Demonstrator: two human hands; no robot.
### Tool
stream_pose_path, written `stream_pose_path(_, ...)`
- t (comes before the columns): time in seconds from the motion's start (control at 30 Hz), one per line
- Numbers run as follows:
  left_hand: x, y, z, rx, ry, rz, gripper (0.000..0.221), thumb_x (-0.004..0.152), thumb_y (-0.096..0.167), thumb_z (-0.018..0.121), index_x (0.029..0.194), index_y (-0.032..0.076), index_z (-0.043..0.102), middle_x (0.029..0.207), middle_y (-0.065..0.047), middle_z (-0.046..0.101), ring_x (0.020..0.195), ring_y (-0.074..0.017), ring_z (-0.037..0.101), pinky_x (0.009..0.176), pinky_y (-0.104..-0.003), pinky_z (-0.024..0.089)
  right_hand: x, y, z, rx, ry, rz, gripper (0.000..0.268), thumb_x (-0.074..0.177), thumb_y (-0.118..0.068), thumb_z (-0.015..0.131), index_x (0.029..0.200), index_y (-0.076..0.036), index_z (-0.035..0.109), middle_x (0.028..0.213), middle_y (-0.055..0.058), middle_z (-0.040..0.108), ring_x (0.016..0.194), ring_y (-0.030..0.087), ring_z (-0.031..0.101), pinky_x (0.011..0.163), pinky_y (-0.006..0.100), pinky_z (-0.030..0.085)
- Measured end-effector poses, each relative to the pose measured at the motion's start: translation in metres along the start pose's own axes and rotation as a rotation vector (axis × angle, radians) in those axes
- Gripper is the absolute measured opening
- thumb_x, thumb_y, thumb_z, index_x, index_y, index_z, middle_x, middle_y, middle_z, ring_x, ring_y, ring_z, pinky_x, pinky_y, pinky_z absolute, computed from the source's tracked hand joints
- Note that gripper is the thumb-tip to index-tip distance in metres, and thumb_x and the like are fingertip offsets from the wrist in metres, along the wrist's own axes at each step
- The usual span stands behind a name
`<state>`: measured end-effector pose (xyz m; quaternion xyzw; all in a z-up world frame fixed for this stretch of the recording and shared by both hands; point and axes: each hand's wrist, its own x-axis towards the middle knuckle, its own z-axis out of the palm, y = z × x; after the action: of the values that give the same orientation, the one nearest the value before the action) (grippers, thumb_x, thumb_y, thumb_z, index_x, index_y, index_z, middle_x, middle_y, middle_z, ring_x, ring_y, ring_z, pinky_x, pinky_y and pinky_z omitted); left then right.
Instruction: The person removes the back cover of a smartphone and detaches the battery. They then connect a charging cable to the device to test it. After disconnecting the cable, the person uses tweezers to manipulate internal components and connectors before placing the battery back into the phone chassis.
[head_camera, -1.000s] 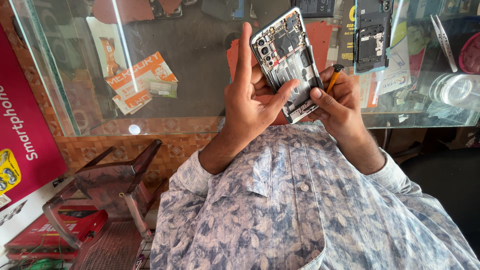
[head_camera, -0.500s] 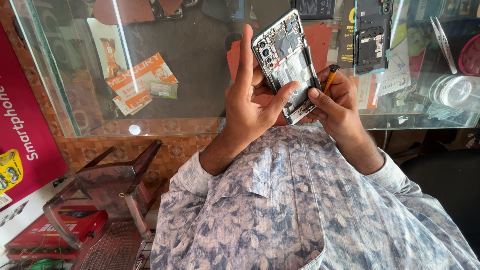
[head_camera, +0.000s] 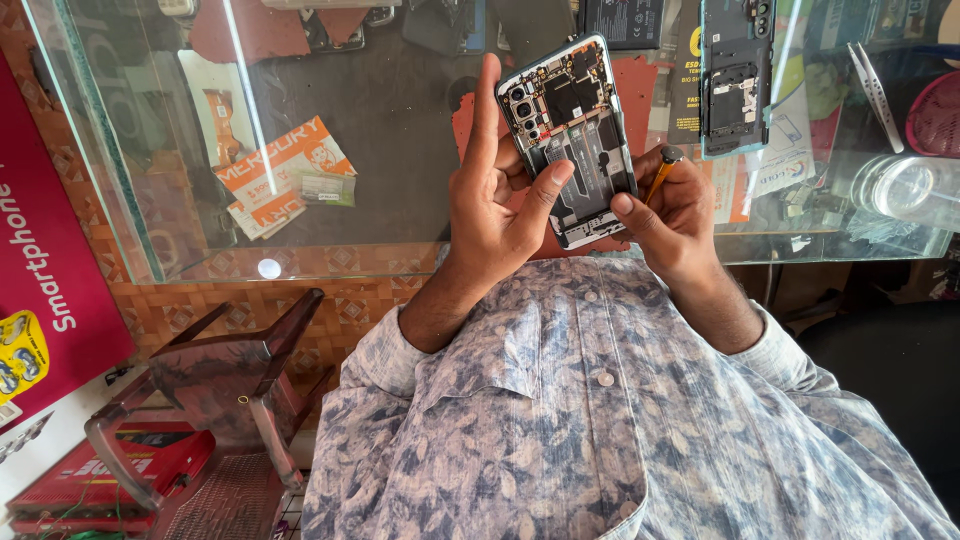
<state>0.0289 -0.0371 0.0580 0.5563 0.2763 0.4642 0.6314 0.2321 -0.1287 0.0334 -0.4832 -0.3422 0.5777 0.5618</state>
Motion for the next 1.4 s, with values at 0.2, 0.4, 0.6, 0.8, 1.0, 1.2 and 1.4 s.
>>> stream_pose_path(0.2,-0.001,-0.004,0.0,-0.076,0.006,-0.007,0.082,0.114,0.004,0.062,0.166,0.012,-0.002,0.13,-0.019,0.068,0.121,-0.019,0.071,0.102,-0.029,0.062,-0.003,0.004,-0.002,-0.062,-0.002,-0.021,0.02,0.1,0.0,0.069,0.114,-0.001,0.054,0.099,0.007,0.064,0.081,0.006,0.064,0.066,0.021,0.053)
stream_pose_path(0.4,0.001,-0.008,-0.001,-0.1,0.003,-0.015,0.087,0.114,0.006,0.062,0.171,0.013,-0.004,0.131,-0.019,0.069,0.121,-0.0189,0.072,0.102,-0.029,0.063,-0.001,0.006,-0.002,-0.07,-0.035,-0.038,0.019,0.102,-0.002,0.07,0.114,0.0,0.055,0.099,0.007,0.065,0.084,0.006,0.063,0.072,0.021,0.053)
stream_pose_path(0.6,0.001,-0.011,-0.005,-0.188,-0.001,-0.114,0.089,0.11,0.003,0.062,0.17,0.009,-0.004,0.141,-0.023,0.061,0.128,-0.0199,0.066,0.108,-0.032,0.058,-0.001,0.006,-0.002,-0.058,-0.053,-0.008,0.02,0.103,-0.006,0.069,0.115,0.002,0.056,0.103,0.009,0.067,0.09,0.008,0.067,0.079,0.024,0.055)
stream_pose_path(0.8,-0.001,-0.019,-0.009,-0.221,-0.011,-0.139,0.078,0.108,0.001,0.063,0.168,0.0,0.013,0.147,-0.02,0.061,0.129,-0.0184,0.064,0.106,-0.031,0.057,0.016,-0.006,-0.006,-0.349,0.067,-0.319,0.035,0.098,-0.003,0.073,0.125,0.004,0.052,0.105,0.013,0.067,0.064,0.001,0.049,0.052,0.013,0.038)
stream_pose_path(1.0,-0.005,-0.015,-0.004,-0.057,-0.083,-0.155,0.068,0.105,-0.003,0.063,0.164,-0.004,0.028,0.137,-0.017,0.068,0.118,-0.0156,0.068,0.106,-0.031,0.057,0.013,-0.033,0.021,-0.599,0.085,-0.546,0.053,0.105,0.017,0.072,0.134,-0.002,0.033,0.116,0.017,0.068,0.073,0.009,0.062,0.054,0.019,0.042)
stream_pose_path(1.2,-0.006,-0.003,0.002,0.077,-0.139,-0.139,0.075,0.103,-0.002,0.066,0.165,0.0,0.024,0.129,-0.016,0.073,0.118,-0.0192,0.074,0.1,-0.033,0.063,0.028,-0.04,0.035,-0.845,0.016,-0.522,0.057,0.098,0.016,0.073,0.132,0.0,0.031,0.113,0.018,0.073,0.064,0.009,0.058,0.051,0.023,0.04)
stream_pose_path(1.4,-0.004,-0.002,0.002,0.193,-0.17,-0.112,0.077,0.103,0.001,0.066,0.165,0.0,0.02,0.123,-0.016,0.074,0.11,-0.0201,0.077,0.096,-0.033,0.066,0.035,-0.051,0.029,-0.975,-0.13,-0.536,0.067,0.091,0.015,0.069,0.14,0.002,0.027,0.115,0.02,0.07,0.082,0.019,0.074,0.063,0.027,0.056)
